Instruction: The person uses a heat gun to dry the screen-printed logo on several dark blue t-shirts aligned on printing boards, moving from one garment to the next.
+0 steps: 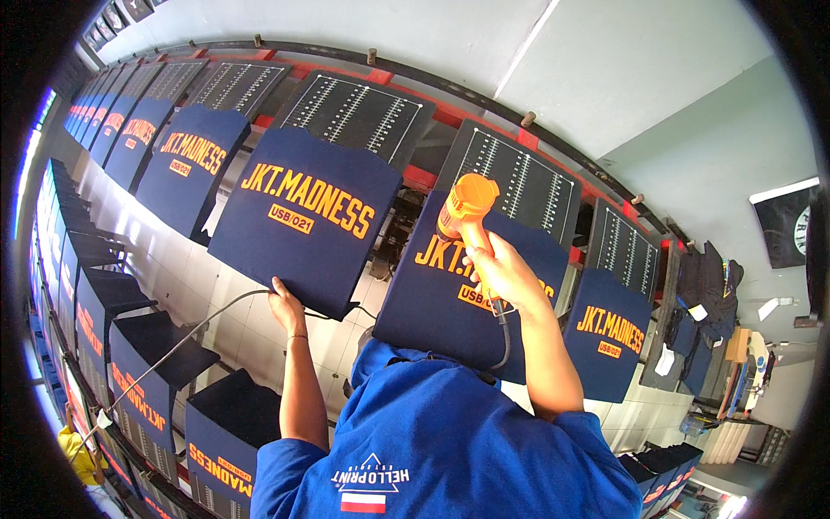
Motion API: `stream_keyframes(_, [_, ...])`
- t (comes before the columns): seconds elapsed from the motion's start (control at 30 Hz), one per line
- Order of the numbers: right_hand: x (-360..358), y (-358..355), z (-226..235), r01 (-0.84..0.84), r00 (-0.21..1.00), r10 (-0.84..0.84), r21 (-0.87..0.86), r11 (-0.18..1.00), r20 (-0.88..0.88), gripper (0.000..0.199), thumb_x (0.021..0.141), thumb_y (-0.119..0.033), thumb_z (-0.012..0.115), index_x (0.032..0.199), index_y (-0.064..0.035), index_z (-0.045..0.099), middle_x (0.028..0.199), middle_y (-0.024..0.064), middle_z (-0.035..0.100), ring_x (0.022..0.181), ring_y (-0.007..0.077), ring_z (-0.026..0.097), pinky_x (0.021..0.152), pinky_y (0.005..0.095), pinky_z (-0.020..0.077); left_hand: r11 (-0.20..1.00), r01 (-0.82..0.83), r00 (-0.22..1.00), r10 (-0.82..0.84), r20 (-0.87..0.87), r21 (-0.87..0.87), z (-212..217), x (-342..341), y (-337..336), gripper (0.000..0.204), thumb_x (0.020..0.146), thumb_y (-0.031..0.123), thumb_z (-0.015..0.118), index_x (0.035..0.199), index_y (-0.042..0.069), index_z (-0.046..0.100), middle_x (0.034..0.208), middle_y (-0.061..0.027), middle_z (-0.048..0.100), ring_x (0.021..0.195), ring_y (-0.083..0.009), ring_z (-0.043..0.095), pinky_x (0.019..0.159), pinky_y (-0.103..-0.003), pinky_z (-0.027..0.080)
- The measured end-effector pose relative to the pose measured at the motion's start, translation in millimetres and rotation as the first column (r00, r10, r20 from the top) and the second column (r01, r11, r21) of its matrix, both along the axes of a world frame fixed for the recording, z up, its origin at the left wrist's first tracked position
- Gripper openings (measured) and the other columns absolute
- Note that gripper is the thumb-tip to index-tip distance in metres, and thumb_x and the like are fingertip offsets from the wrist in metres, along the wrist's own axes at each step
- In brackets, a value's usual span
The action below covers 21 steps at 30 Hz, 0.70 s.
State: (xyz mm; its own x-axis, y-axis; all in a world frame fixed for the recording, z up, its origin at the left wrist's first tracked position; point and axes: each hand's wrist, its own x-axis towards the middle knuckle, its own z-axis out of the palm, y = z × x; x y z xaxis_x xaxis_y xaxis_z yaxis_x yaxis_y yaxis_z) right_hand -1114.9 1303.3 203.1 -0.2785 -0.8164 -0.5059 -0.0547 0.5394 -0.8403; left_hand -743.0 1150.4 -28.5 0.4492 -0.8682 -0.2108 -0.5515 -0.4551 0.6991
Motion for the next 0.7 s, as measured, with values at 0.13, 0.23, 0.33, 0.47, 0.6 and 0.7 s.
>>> stream_keyframes(0.13, [1.3,14.0,-5.2,0.004,1.0,-0.003,-0.032,0.999,0.021,0.031,0.097,-0.025,0.054,0.118,-0.0019,0.049,0.09,0.0052,0.059,0.066,0.0111,0.059,0.054,0.0272,0.0527,0.999,0.007,1.0,-0.008,0.017,0.042,3.1,-2.6,-1.4,0.065,0.1,0.051,0.039,0.116,-0.01,0.057,0.11,-0.0285,0.063,0.103,-0.0417,0.061,0.093,-0.045,0.045])
stream_keyframes(0.23, [8.3,28.2,4.0,-0.023,0.997,0.018,0.067,0.997,0.078,0.031,0.097,-0.025,0.054,0.119,-0.0037,0.049,0.09,0.0049,0.059,0.066,0.0112,0.059,0.054,0.027,0.0536,0.999,-0.001,1.0,0.0,0.012,0.05,2.4,0.5,-1.3,0.064,0.1,0.05,0.04,0.116,-0.01,0.057,0.111,-0.0285,0.063,0.103,-0.0416,0.06,0.092,-0.045,0.045])
stream_keyframes(0.33, [11.4,38.8,11.4,-0.054,0.993,0.044,0.088,0.995,0.112,0.03,0.097,-0.024,0.055,0.119,-0.0039,0.049,0.089,0.005,0.059,0.066,0.011,0.059,0.054,0.0265,0.0534,0.999,0.004,1.0,-0.005,-0.026,-0.053,-4.5,0.7,0.7,0.063,0.1,0.049,0.041,0.116,-0.009,0.057,0.111,-0.0281,0.063,0.103,-0.041,0.061,0.092,-0.044,0.045])
stream_keyframes(0.47, [11.2,38.1,8.4,-0.049,0.996,0.044,0.059,0.997,0.084,0.03,0.098,-0.024,0.054,0.119,-0.003,0.048,0.09,0.0054,0.059,0.066,0.0109,0.059,0.054,0.0269,0.0535,0.996,0.004,0.999,-0.008,-0.047,-0.085,-0.9,-2.6,0.9,0.061,0.1,0.047,0.042,0.119,-0.008,0.057,0.113,-0.0267,0.063,0.103,-0.0394,0.061,0.092,-0.043,0.045])
stream_keyframes(0.6, [3.3,22.2,-4.8,-0.004,0.999,0.003,0.028,1.0,0.048,0.033,0.1,-0.021,0.051,0.125,-0.0008,0.046,0.094,0.0059,0.059,0.07,0.0098,0.057,0.06,0.0272,0.0548,0.997,-0.009,0.999,0.005,-0.05,-0.073,3.6,-4.0,1.1,0.06,0.1,0.047,0.042,0.12,-0.007,0.057,0.115,-0.025,0.064,0.104,-0.0381,0.061,0.093,-0.043,0.045])
stream_keyframes(0.7, [-4.3,19.4,-9.7,0.021,1.0,-0.021,-0.032,0.999,0.02,0.03,0.1,-0.021,0.05,0.123,-0.0009,0.048,0.093,0.005,0.058,0.071,0.0092,0.056,0.061,0.0253,0.0534,0.995,0.002,0.998,-0.009,-0.063,-0.097,4.7,-4.9,1.4,0.06,0.1,0.048,0.042,0.12,-0.007,0.057,0.115,-0.0247,0.064,0.105,-0.0378,0.062,0.093,-0.043,0.045])
